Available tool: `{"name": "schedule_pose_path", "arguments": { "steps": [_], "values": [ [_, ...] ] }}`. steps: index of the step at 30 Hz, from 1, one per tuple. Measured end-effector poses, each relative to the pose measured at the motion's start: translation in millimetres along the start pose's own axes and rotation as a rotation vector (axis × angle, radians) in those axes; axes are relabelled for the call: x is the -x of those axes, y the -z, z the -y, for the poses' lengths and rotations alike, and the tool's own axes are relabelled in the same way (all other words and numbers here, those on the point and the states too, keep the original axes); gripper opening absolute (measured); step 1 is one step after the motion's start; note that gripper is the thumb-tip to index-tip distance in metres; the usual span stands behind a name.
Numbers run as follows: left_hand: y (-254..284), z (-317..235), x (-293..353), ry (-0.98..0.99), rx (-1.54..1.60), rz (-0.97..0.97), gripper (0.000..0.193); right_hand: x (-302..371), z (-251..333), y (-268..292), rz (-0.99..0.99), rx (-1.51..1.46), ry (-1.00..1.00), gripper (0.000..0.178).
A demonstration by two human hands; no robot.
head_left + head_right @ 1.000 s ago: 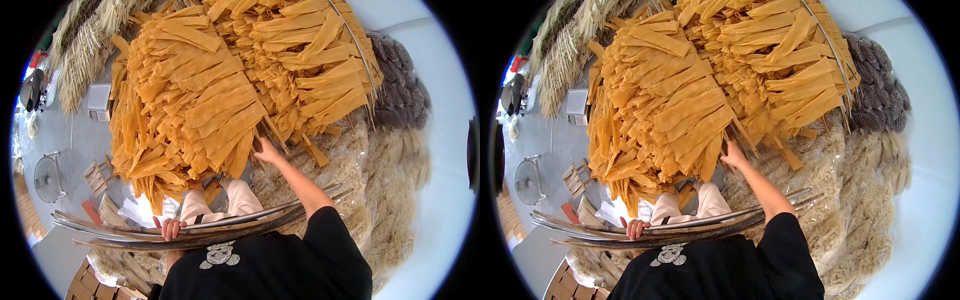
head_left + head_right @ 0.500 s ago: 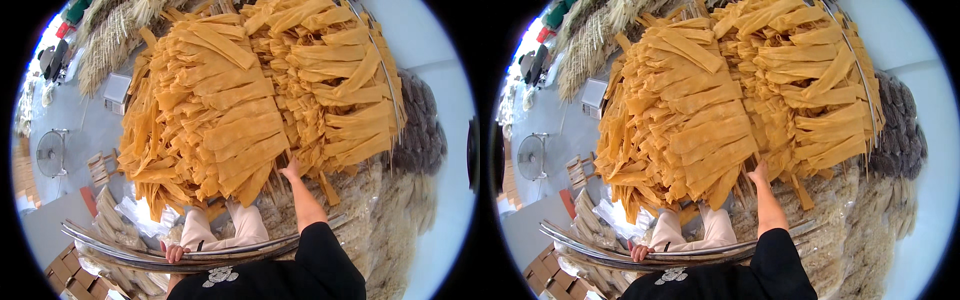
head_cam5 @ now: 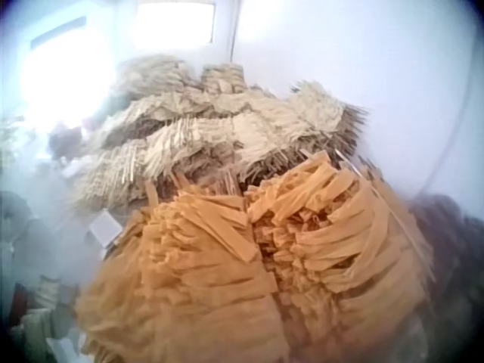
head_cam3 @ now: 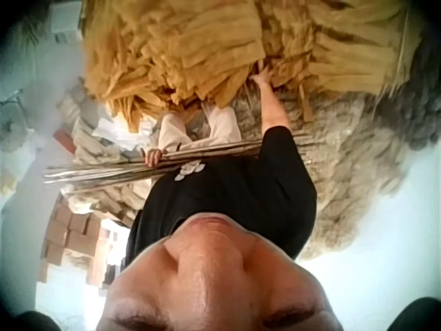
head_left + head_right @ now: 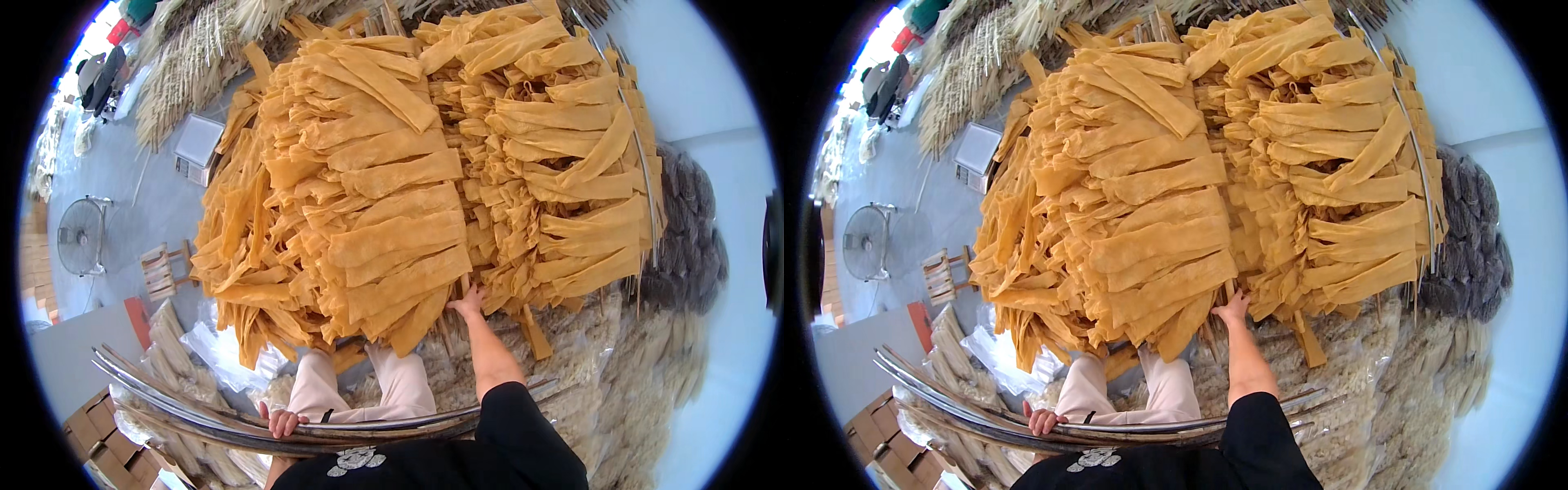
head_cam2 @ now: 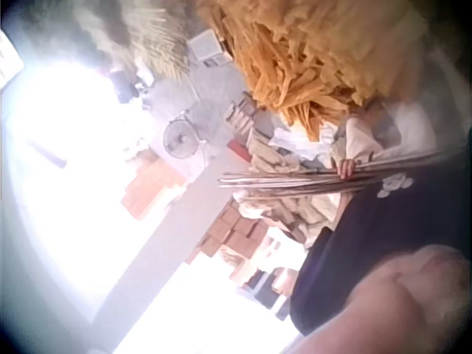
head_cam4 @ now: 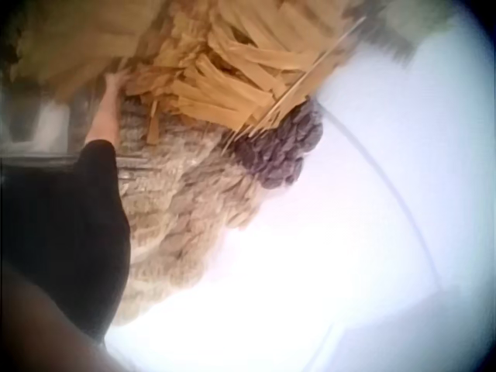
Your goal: The person collects bundles of food items from a rack using a wooden pole and gathers the empty poles together by hand.
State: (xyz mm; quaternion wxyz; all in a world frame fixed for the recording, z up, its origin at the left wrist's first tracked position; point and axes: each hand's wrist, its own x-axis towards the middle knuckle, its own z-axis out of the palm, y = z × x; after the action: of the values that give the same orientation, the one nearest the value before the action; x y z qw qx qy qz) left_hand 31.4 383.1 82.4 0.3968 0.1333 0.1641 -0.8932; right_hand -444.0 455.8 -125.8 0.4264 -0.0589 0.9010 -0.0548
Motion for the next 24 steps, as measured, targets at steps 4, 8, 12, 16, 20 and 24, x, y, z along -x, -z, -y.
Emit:
{"name": "schedule_pose_path", "arguments": {
  "steps": [4, 8, 12, 16, 20, 24],
  "values": [
    [11, -9, 5, -0.014, -0.012, 0.035, 0.065, -1, 8, -4, 0.034, 0.106, -0.030, 0.113],
    [3, -11, 1, -0.003, -0.017, 0.069, 0.063, -36, -27, 9, 0.046, -0.002, 0.048, 0.091],
    [4, -12, 8, -0.057, -0.014, 0.039, 0.063, -14, 3, 15, 0.212, -0.121, -0.100, 0.097],
    [-1, -9, 8, -0.079, 0.004, 0.019, 0.065, 6, 7, 21, 0.335, -0.222, -0.147, 0.112],
    [1, -11, 9, -0.072, 0.001, 0.062, 0.065, 11, 1, 28, 0.366, -0.187, -0.196, 0.117],
    [6, -13, 16, -0.071, -0.028, 0.079, 0.065, 12, -2, 29, 0.504, -0.236, -0.282, 0.116]
  ]
}}
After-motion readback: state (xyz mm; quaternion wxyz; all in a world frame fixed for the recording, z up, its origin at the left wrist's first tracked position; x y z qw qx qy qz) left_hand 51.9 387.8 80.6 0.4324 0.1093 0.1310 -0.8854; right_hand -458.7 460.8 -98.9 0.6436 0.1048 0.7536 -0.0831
